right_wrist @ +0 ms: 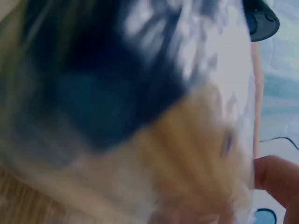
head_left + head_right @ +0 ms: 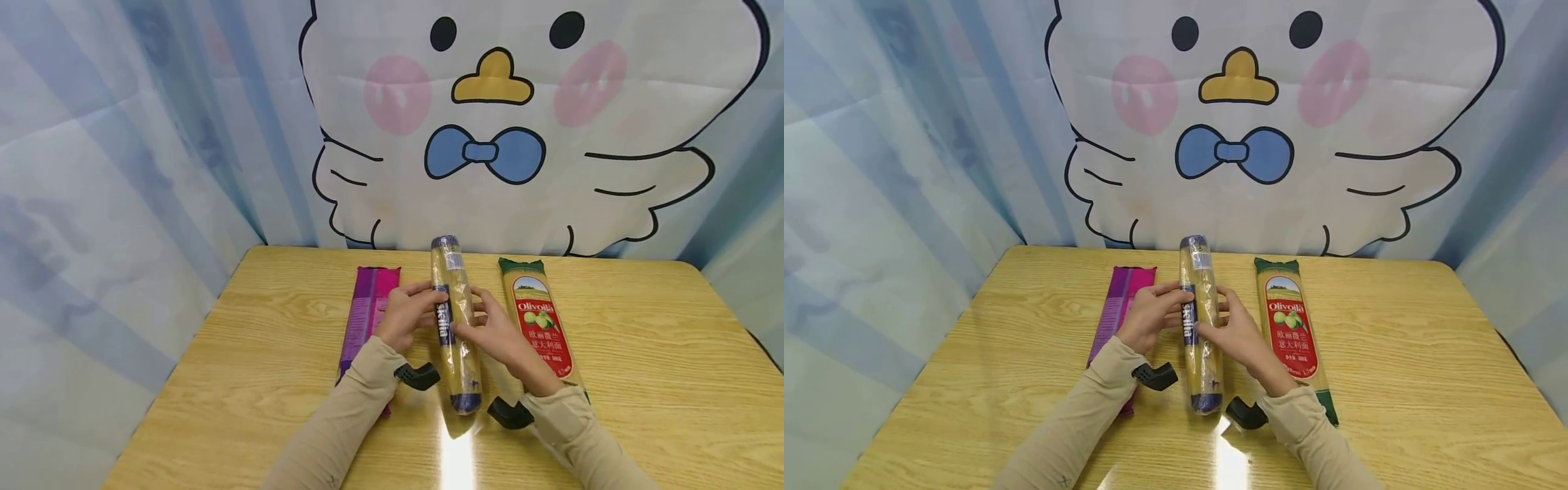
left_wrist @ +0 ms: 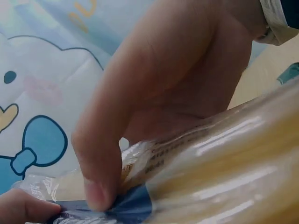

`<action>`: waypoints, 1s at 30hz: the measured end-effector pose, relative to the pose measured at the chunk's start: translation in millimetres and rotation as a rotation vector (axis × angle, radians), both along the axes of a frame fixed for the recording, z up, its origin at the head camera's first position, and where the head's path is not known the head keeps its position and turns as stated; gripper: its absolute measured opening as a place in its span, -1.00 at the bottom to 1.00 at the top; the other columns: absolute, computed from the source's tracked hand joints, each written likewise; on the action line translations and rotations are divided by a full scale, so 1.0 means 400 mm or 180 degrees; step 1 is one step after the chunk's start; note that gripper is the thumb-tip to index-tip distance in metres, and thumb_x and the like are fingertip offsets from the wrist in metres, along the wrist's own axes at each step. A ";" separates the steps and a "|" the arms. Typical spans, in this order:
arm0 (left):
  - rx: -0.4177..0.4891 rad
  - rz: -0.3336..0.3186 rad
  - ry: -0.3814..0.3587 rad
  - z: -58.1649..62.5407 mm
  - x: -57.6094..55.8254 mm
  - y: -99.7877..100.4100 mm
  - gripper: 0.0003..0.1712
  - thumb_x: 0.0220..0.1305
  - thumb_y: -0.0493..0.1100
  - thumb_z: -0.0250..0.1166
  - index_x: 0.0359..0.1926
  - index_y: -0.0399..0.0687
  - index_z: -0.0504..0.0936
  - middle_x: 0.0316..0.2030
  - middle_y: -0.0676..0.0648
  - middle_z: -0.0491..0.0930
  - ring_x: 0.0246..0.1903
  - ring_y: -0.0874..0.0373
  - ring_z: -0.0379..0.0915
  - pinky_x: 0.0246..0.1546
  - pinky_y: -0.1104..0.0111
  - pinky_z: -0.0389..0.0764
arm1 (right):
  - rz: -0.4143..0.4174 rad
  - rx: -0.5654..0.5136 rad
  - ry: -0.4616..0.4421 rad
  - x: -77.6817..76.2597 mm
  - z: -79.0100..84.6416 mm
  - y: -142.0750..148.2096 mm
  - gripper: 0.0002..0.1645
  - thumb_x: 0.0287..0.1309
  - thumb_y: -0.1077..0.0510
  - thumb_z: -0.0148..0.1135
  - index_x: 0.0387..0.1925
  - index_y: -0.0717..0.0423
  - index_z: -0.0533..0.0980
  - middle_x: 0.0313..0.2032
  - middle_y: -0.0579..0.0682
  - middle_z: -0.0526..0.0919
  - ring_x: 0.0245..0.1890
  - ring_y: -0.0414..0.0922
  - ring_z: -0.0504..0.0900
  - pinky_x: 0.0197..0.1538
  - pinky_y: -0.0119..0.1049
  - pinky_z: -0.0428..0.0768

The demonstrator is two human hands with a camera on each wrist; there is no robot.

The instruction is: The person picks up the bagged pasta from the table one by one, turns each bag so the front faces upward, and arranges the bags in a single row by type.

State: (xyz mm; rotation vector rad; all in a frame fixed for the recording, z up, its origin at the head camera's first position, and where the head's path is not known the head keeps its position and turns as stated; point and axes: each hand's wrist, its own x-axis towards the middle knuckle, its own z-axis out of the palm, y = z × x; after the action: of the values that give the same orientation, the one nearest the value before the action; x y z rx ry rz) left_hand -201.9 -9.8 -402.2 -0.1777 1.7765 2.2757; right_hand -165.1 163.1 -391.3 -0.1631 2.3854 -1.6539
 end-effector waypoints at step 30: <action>-0.0117 0.0277 0.0311 0.047 0.022 0.030 -0.53 0.05 -0.31 0.51 0.04 -0.20 0.64 -0.17 -0.16 0.69 -0.34 0.10 0.69 -0.46 0.27 0.77 | -0.0190 0.0892 0.0835 0.048 0.041 -0.022 -0.08 0.14 0.21 0.36 0.41 0.36 0.10 0.16 0.41 0.46 0.05 0.27 0.57 -0.14 -0.01 0.74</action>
State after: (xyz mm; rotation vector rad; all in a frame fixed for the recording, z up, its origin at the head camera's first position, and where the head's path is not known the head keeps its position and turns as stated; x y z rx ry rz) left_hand -193.0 2.0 -383.5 -0.1557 1.8950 2.3505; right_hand -145.7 154.4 -375.0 -0.2761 2.8131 -1.3735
